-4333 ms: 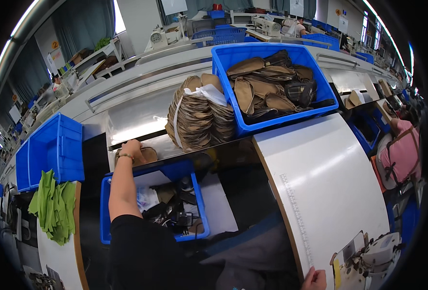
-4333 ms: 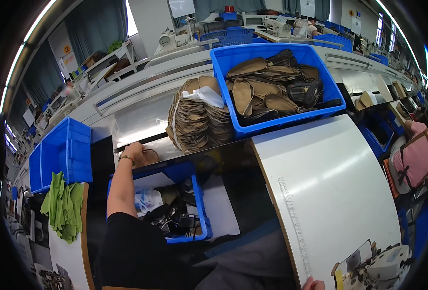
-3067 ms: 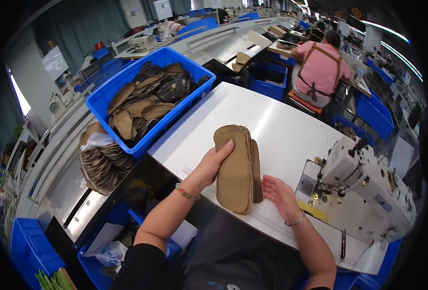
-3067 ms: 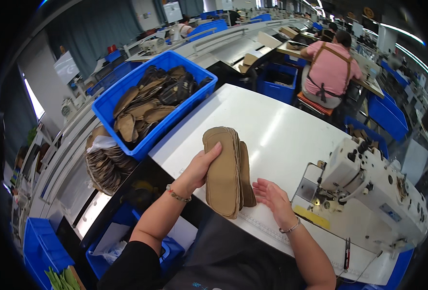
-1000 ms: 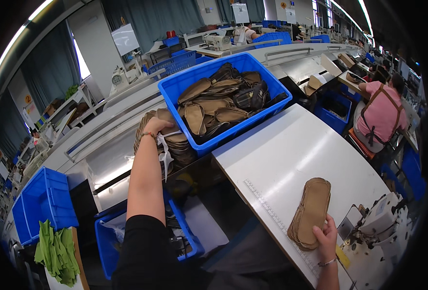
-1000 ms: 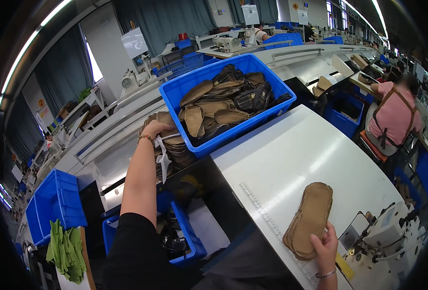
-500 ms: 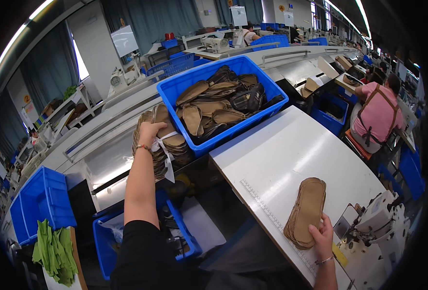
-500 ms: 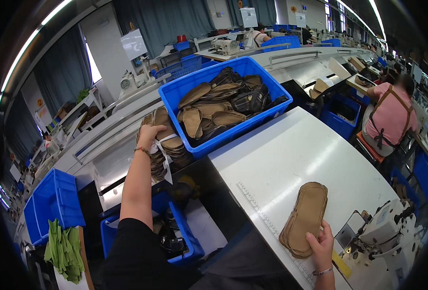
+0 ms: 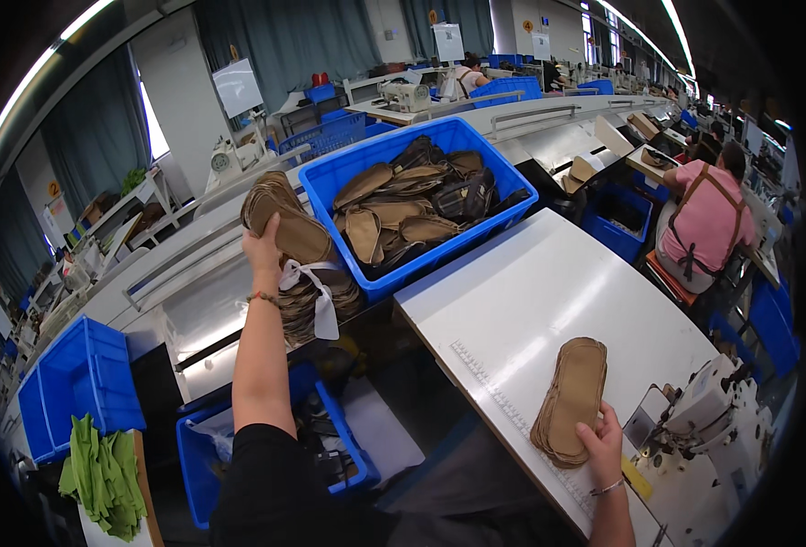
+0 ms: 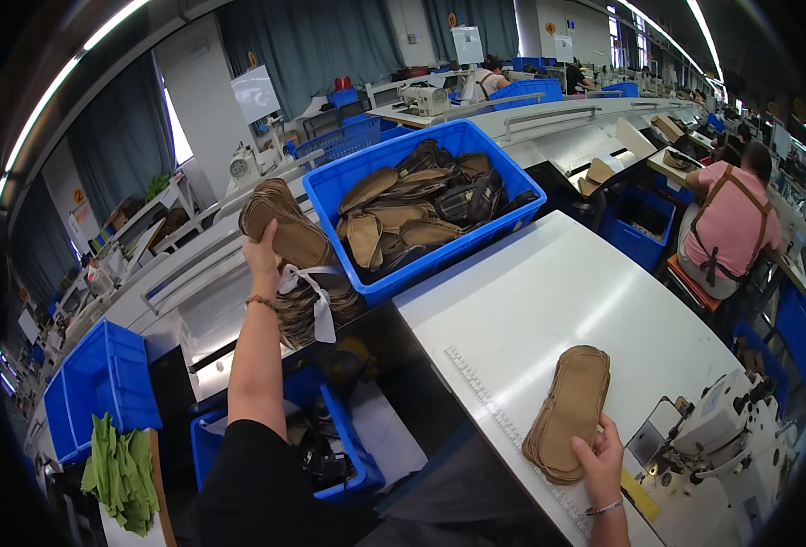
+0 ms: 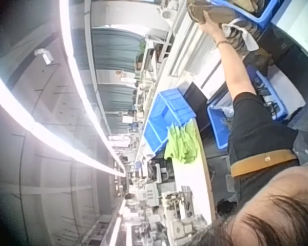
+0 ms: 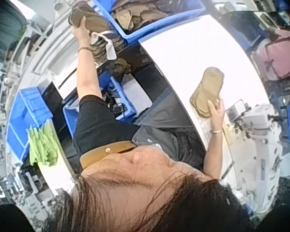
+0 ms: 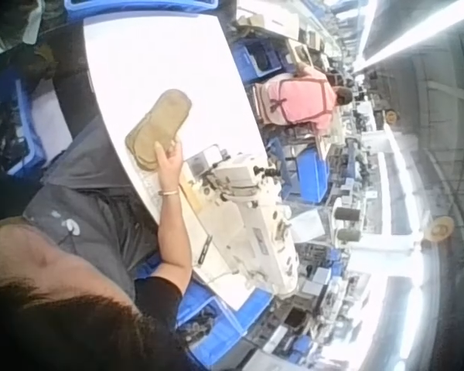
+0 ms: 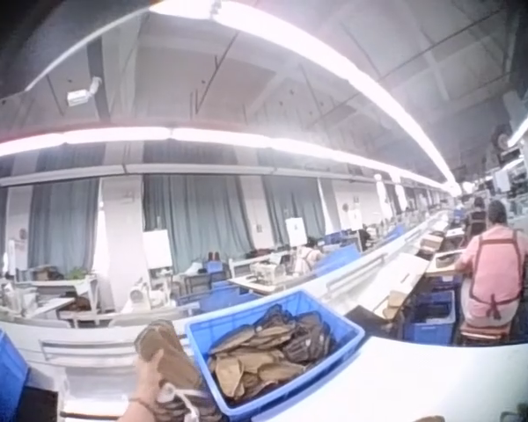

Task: Sewing and assembling components for shoe insoles or linings using an industrial sewing machine.

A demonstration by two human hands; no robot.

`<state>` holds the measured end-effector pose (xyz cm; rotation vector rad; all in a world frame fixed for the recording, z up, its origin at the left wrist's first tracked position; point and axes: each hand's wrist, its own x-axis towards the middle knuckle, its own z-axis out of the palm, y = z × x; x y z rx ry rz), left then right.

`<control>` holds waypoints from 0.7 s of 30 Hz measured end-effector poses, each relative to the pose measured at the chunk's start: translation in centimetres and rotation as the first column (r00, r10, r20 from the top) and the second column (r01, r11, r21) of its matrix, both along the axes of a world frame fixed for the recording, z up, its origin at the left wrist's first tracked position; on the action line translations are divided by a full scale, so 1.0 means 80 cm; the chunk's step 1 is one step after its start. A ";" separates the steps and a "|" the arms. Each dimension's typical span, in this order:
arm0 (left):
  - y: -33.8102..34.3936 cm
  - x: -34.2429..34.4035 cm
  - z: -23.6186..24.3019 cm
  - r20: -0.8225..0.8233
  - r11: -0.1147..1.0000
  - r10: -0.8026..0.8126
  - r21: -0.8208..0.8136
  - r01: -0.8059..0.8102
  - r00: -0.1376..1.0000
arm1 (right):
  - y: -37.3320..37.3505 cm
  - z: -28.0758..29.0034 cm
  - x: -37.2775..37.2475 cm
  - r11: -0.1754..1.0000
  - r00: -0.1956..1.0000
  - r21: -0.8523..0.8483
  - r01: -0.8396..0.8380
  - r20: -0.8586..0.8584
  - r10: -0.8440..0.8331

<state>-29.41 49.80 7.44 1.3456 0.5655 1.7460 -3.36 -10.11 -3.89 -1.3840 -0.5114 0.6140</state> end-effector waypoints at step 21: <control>-0.352 0.249 -0.041 0.035 0.087 -0.989 -0.650 0.755 0.144 | -0.007 0.027 0.003 0.940 0.950 0.279 0.197 -0.291 -0.113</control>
